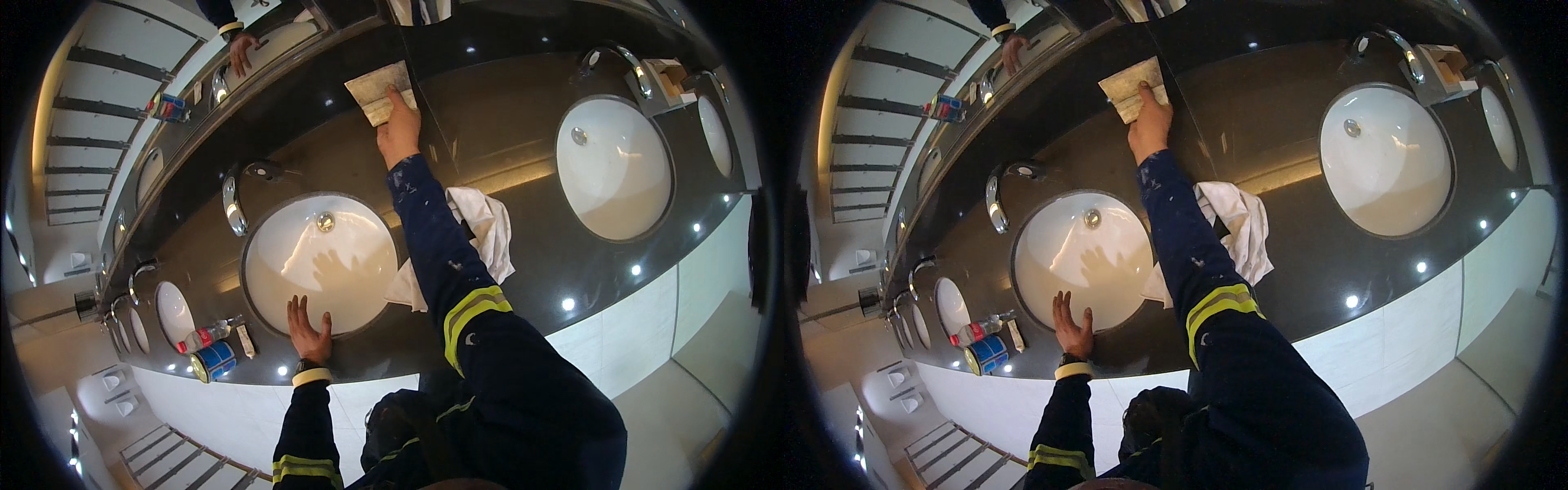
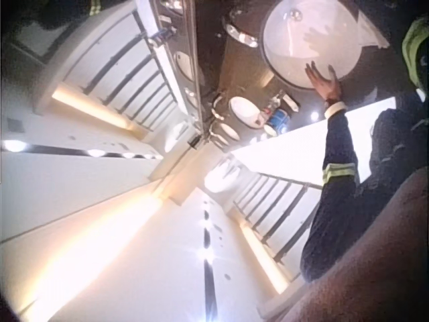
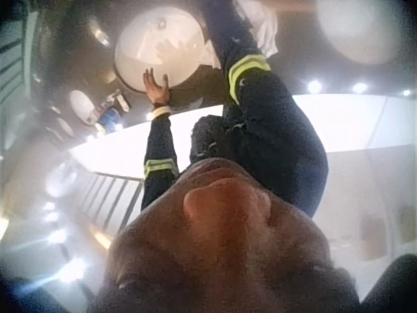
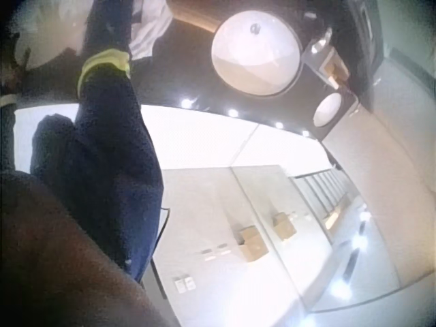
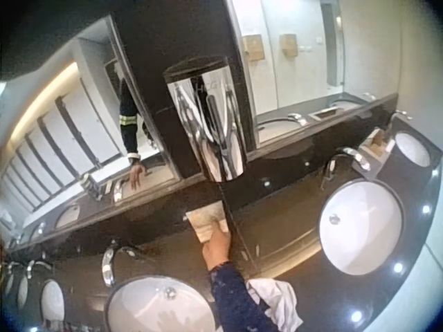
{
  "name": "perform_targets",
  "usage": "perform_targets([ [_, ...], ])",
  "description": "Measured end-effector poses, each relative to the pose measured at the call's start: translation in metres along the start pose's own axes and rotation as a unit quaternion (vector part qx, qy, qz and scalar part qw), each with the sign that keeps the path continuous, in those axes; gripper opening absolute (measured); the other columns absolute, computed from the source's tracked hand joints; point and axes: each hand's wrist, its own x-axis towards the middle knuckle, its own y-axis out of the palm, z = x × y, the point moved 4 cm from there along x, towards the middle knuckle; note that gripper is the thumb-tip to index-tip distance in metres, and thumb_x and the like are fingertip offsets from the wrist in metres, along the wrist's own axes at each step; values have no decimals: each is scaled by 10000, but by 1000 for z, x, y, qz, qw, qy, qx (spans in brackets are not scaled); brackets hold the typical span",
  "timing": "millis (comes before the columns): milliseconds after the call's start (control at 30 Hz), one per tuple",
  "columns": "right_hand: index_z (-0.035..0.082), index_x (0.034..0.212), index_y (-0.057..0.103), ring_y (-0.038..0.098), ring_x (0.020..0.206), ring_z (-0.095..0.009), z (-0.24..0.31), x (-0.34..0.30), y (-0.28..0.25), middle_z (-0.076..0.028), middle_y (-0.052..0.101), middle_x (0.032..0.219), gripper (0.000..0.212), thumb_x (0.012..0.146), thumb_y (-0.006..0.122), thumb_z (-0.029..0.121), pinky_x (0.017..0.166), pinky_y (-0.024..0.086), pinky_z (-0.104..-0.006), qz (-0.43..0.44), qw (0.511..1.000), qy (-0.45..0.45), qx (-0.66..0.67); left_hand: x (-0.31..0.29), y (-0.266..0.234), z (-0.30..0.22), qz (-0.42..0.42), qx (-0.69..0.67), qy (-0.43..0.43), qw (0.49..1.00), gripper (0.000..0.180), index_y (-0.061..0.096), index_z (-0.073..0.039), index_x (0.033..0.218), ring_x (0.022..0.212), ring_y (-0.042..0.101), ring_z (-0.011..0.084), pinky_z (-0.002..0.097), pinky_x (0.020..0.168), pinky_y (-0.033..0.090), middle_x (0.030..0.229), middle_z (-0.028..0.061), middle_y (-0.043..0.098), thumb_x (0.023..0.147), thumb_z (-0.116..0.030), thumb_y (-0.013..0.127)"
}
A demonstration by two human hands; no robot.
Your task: The person kneels and uses a scraper and a white cloth to clean a dark countertop around sinks. They repeatedly scrape and wipe the surface, then apply a strip of masking tape along the countertop edge.
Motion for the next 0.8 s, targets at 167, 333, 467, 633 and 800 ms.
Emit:
perform_targets([
  [167, 8, 1194, 636, 675, 1062, -221, 15, 7, 3, -82, 674, 1191, 303, 913, 748, 25, 916, 543, -340, 53, 997, -29, -51, -1, 1, -2, 10, 4, -3, 1000, 663, 482, -69, 1478, 1484, 336, 453, 561, 1199, 316, 1582, 223, 413, 905, -317, 707],
  [333, -13, 1212, 634, 666, 1053, -213, 23, -8, 12, -85, 678, 1182, 317, 913, 740, 6, 911, 527, -330, 35, 996, -59, -65, -3, 1, 1, 3, -1, 6, 1000, 663, 477, -73, 1488, 1496, 324, 440, 553, 1210, 299, 1594, 215, 399, 910, -307, 701],
  [467, -15, 1250, 618, 659, 1074, -219, 25, -6, 25, -90, 669, 1213, 352, 916, 728, -13, 929, 523, -336, 55, 996, -51, -56, -2, 1, -1, 14, 5, -5, 1000, 665, 472, -80, 1495, 1503, 316, 430, 547, 1215, 293, 1600, 211, 394, 910, -302, 698],
  [633, 0, 1231, 641, 666, 1054, -207, 30, -12, 28, -87, 687, 1189, 319, 921, 719, -14, 926, 526, -337, 25, 994, -74, -78, -3, 1, 1, 19, 4, -13, 1000, 673, 466, -76, 1500, 1505, 312, 427, 542, 1218, 291, 1601, 211, 393, 914, -318, 693],
  [800, -10, 1107, 694, 679, 902, -177, 30, -15, 30, -78, 725, 1010, 189, 946, 719, 86, 827, 538, -330, 105, 970, -103, -196, 0, 2, 0, 11, -3, -3, 1000, 683, 464, -73, 1502, 1503, 314, 429, 545, 1217, 291, 1600, 211, 393, 912, -325, 698],
])
